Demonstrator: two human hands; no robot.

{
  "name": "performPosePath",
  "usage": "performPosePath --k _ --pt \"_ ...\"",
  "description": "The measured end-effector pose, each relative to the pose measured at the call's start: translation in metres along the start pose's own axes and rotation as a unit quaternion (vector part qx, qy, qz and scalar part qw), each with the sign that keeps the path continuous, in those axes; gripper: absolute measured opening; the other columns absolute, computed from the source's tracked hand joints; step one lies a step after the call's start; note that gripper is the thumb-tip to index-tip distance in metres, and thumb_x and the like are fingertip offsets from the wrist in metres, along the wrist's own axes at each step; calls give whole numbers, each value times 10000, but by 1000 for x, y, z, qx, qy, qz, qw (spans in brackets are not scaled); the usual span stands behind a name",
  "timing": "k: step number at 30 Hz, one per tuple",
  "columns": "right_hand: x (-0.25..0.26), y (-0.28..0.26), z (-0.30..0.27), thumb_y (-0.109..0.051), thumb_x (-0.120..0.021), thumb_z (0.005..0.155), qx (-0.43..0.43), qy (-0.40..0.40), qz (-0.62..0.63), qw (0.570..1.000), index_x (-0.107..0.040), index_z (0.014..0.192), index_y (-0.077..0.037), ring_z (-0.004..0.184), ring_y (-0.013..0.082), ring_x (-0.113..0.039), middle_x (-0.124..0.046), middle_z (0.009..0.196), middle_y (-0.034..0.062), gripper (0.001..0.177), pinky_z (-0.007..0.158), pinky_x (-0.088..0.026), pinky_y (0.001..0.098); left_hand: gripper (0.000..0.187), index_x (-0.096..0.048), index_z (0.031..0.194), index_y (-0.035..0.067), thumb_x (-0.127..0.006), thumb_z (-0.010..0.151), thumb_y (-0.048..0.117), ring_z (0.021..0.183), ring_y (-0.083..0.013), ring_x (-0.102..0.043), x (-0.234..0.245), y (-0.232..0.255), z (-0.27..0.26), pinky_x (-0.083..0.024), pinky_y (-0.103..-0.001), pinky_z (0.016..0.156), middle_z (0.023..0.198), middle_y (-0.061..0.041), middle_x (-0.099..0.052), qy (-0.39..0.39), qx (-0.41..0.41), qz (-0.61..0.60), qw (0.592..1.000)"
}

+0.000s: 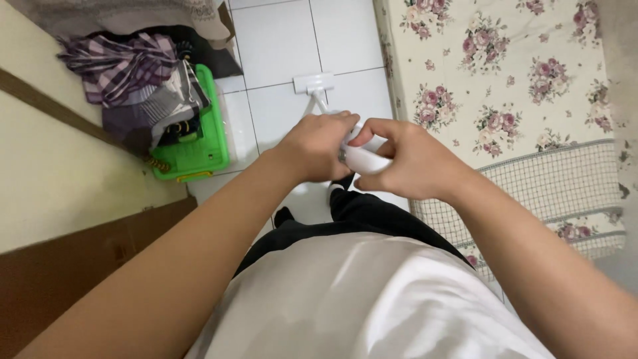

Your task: Vacuuming the tiled floor in a bedroom using a handheld vacuum cleaner.

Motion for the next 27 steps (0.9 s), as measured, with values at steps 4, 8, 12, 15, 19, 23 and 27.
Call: performPosePath --k 4,8,12,15,19,23,27 --pt "16 3 22 -206 -836 627 5 15 12 1000 -636 1120 -142 648 187 -685 -781 778 112 536 644 -537 341 654 -609 1112 41 -896 550 212 1011 -371 -673 2 -14 33 -544 -446 849 1113 -169 -682 42 -39 28 998" --pt "50 1 20 -195 -819 627 6 9 -23 1000 -655 1121 -159 693 197 -707 -796 792 125 521 696 -546 340 490 -624 1079 105 -832 646 202 1036 -320 -704 27 13 45 -567 -413 902 1076 -116 -729 -47 65 -14 997" --pt "78 11 13 -276 -866 645 -6 11 -33 999 -674 1094 -176 743 176 -746 -806 813 103 498 735 -561 330 529 -623 1131 143 -846 668 271 1049 -313 -700 25 34 68 -556 -406 929 1094 -104 -737 -51 53 -39 997" --pt "86 32 23 -259 -859 634 -10 1 1 1000 -656 1102 -166 730 180 -737 -817 819 98 519 728 -559 328 556 -618 1116 100 -862 637 244 1038 -333 -696 5 23 90 -554 -428 902 1120 -106 -723 13 -26 -32 999" --pt "98 51 54 -256 -862 640 3 -2 -8 1000 -650 1127 -168 702 197 -711 -793 794 112 538 695 -545 337 699 -586 1178 37 -902 593 253 1000 -376 -678 -13 -4 130 -549 -440 874 1130 -181 -670 93 -66 7 993" --pt "119 60 72 -213 -838 630 13 -3 -11 1000 -651 1140 -165 692 224 -657 -764 779 144 546 668 -510 352 513 -602 1030 102 -864 607 224 974 -344 -695 7 7 150 -561 -433 834 1043 -114 -707 28 4 13 1000" --pt "148 38 59 -263 -848 628 -5 -32 -43 999 -648 1113 -210 734 212 -701 -789 822 117 527 699 -529 351 446 -557 933 114 -864 648 266 923 -310 -710 29 35 154 -567 -410 791 933 -84 -728 -29 59 8 998"
Point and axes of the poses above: each hand's wrist, its own z-axis towards the middle knuckle, its own x-axis out of the back of the hand, y = z × x, the point moved 4 cm from there along z, towards the middle knuckle
